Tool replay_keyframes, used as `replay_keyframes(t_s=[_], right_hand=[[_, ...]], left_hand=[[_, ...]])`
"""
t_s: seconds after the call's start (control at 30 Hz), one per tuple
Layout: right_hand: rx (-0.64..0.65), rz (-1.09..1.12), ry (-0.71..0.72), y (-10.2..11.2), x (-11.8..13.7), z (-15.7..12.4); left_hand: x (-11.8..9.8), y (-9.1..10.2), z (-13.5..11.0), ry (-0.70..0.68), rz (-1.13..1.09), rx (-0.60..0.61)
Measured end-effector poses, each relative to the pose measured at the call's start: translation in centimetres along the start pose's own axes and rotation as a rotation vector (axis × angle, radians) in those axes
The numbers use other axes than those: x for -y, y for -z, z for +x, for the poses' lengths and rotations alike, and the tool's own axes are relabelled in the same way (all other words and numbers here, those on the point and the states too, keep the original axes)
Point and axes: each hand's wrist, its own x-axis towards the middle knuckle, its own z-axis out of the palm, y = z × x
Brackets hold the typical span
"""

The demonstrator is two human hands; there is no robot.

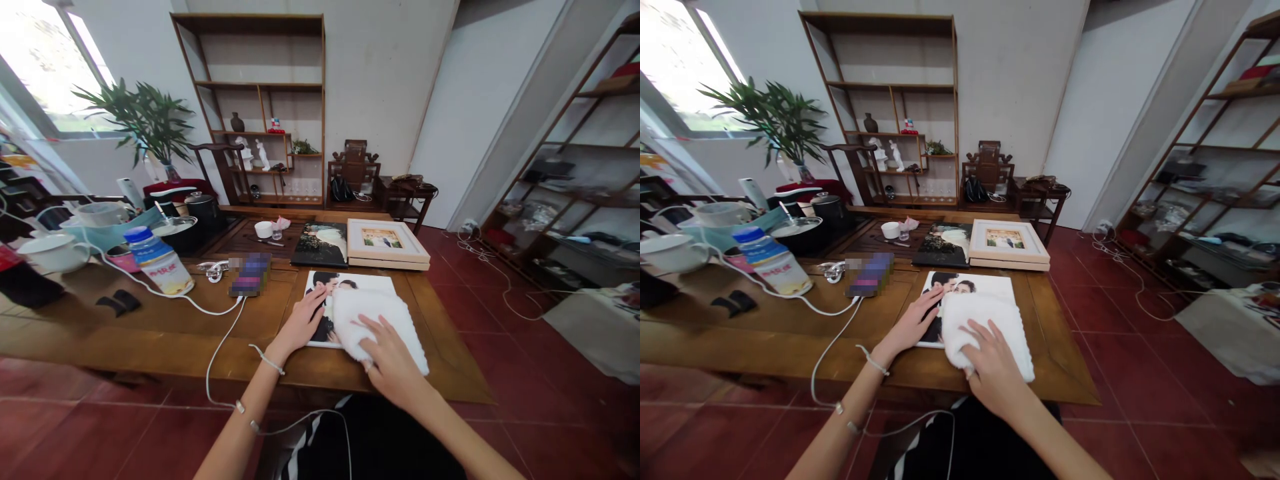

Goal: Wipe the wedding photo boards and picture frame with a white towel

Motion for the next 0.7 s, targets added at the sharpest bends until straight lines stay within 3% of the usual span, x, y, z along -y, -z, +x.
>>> replay_keyframes(t_s=[0.07, 0.13, 0.23, 0.3, 0.4, 0.53, 0.7], right_hand=[[0.040, 0.028, 0.033, 0.5, 0.5, -0.5], [0.052, 0.033, 0.034, 0.8, -0.5, 0.2], [0.031, 0.006, -0.022, 0.9, -4.0, 2.9], [-0.010, -0.015, -0.131, 0.7, -6.4, 5.2], [-0.051, -0.016, -0.182, 0.1, -8.3, 8.2], [-0.084, -0.023, -0.147, -0.9, -7.1, 9.1], [-0.059, 0.040, -0.035, -1.2, -2.5, 4.3]], left_hand=[[0.0, 0.0, 0.0, 0.011, 0.003, 0.004], [0.1, 0.0, 0.0, -0.001, 0.008, 0.009], [0.1, 0.1, 0.0, -0.025, 0.014, 0.011], [0.2, 0.1, 0.0, -0.026, 0.018, 0.012], [0.2, 0.1, 0.0, -0.023, 0.014, 0.015], [0.2, 0.1, 0.0, -0.013, -0.005, 0.001], [0.1, 0.0, 0.1, -0.005, -0.023, -0.017]])
